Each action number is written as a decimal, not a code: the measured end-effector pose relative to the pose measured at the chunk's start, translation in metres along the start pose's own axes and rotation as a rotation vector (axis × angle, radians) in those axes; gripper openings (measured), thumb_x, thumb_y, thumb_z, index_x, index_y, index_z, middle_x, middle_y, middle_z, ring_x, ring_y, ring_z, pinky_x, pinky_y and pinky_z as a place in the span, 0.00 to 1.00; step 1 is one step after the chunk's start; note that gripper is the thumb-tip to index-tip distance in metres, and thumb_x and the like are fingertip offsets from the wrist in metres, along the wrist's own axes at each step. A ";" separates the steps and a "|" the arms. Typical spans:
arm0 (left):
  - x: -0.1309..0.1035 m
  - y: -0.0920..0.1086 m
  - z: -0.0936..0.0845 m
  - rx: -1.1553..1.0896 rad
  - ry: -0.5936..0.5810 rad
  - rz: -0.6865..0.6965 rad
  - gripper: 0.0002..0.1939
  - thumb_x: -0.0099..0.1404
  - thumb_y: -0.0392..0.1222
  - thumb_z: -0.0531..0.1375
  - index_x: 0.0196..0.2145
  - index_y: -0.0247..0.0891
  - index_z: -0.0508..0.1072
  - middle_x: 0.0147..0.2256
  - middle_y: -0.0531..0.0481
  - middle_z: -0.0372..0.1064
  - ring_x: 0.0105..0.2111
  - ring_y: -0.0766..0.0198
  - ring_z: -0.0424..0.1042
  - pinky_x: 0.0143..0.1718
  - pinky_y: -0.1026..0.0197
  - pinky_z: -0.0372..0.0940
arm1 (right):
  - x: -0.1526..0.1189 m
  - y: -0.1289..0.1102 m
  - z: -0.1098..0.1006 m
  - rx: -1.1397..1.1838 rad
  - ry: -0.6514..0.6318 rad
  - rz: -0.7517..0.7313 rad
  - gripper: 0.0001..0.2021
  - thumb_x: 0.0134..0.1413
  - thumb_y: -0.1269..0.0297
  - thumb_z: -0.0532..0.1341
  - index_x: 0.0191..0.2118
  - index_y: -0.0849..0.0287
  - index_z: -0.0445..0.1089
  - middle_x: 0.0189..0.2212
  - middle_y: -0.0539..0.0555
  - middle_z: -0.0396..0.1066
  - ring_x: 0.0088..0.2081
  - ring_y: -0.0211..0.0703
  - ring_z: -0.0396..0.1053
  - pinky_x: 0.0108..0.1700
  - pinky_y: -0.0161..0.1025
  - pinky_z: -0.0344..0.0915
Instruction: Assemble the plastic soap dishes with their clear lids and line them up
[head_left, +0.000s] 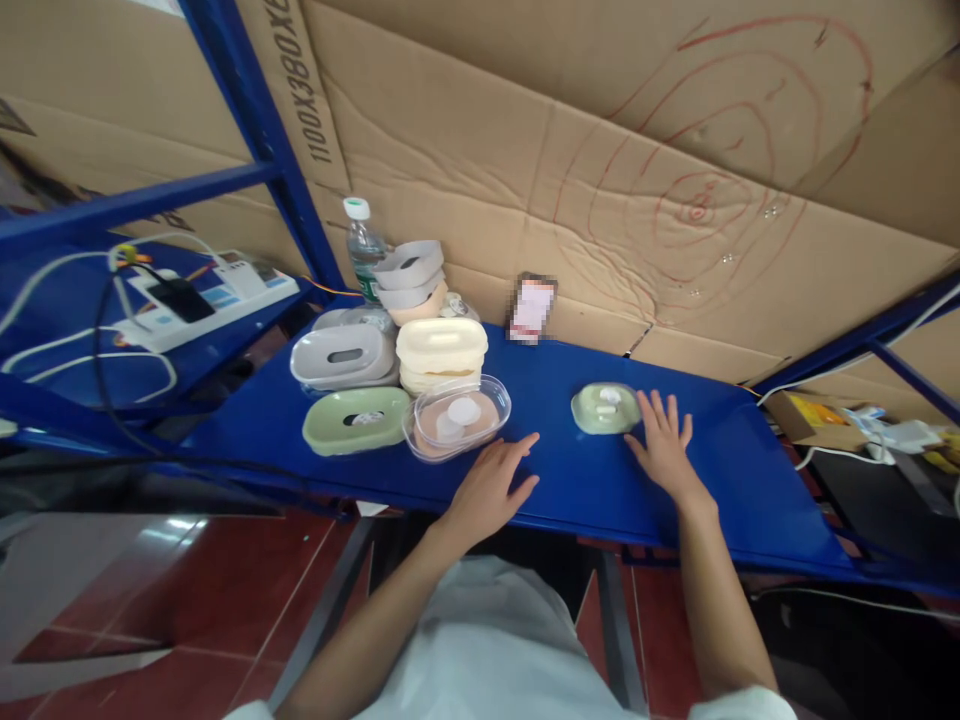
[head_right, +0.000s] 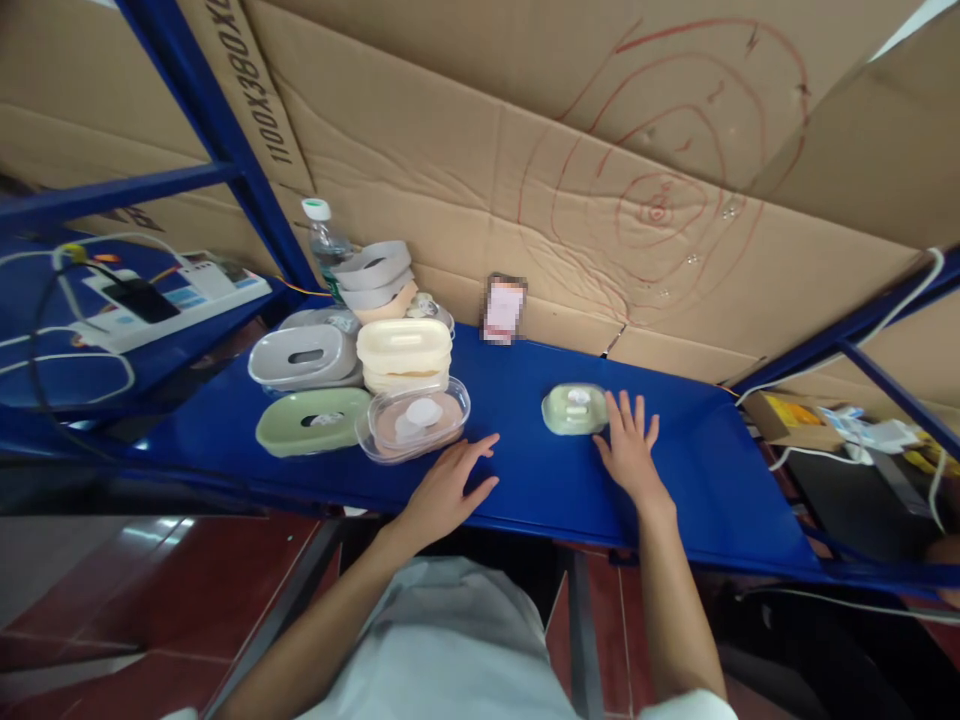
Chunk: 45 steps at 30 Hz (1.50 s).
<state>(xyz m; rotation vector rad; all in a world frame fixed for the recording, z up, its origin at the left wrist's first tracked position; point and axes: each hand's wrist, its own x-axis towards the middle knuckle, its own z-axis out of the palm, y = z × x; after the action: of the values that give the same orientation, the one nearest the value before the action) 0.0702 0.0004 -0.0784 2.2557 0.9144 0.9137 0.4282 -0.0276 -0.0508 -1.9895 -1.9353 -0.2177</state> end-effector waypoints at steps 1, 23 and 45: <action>0.000 0.000 0.000 0.004 -0.003 0.007 0.29 0.76 0.44 0.59 0.71 0.47 0.61 0.52 0.44 0.77 0.55 0.51 0.76 0.67 0.39 0.65 | 0.003 0.001 0.000 -0.008 0.030 0.045 0.39 0.71 0.51 0.58 0.80 0.52 0.45 0.78 0.67 0.48 0.79 0.74 0.40 0.69 0.87 0.42; -0.001 -0.002 0.006 0.188 0.027 0.138 0.13 0.78 0.42 0.59 0.56 0.42 0.76 0.53 0.45 0.76 0.56 0.53 0.75 0.68 0.41 0.66 | 0.097 0.009 0.017 -0.419 -0.097 0.043 0.31 0.69 0.51 0.59 0.73 0.55 0.62 0.63 0.68 0.69 0.59 0.66 0.64 0.59 0.57 0.62; -0.001 -0.001 0.007 0.213 0.001 0.171 0.11 0.76 0.40 0.60 0.53 0.41 0.78 0.52 0.43 0.76 0.56 0.51 0.75 0.67 0.40 0.66 | 0.196 -0.146 0.040 -0.041 -0.075 -0.412 0.28 0.73 0.66 0.50 0.74 0.63 0.59 0.75 0.64 0.58 0.72 0.63 0.57 0.69 0.61 0.57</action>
<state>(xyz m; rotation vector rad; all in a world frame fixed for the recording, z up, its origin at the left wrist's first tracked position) 0.0748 -0.0020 -0.0839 2.5479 0.8648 0.9283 0.2885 0.1704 0.0021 -1.6212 -2.3920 -0.2911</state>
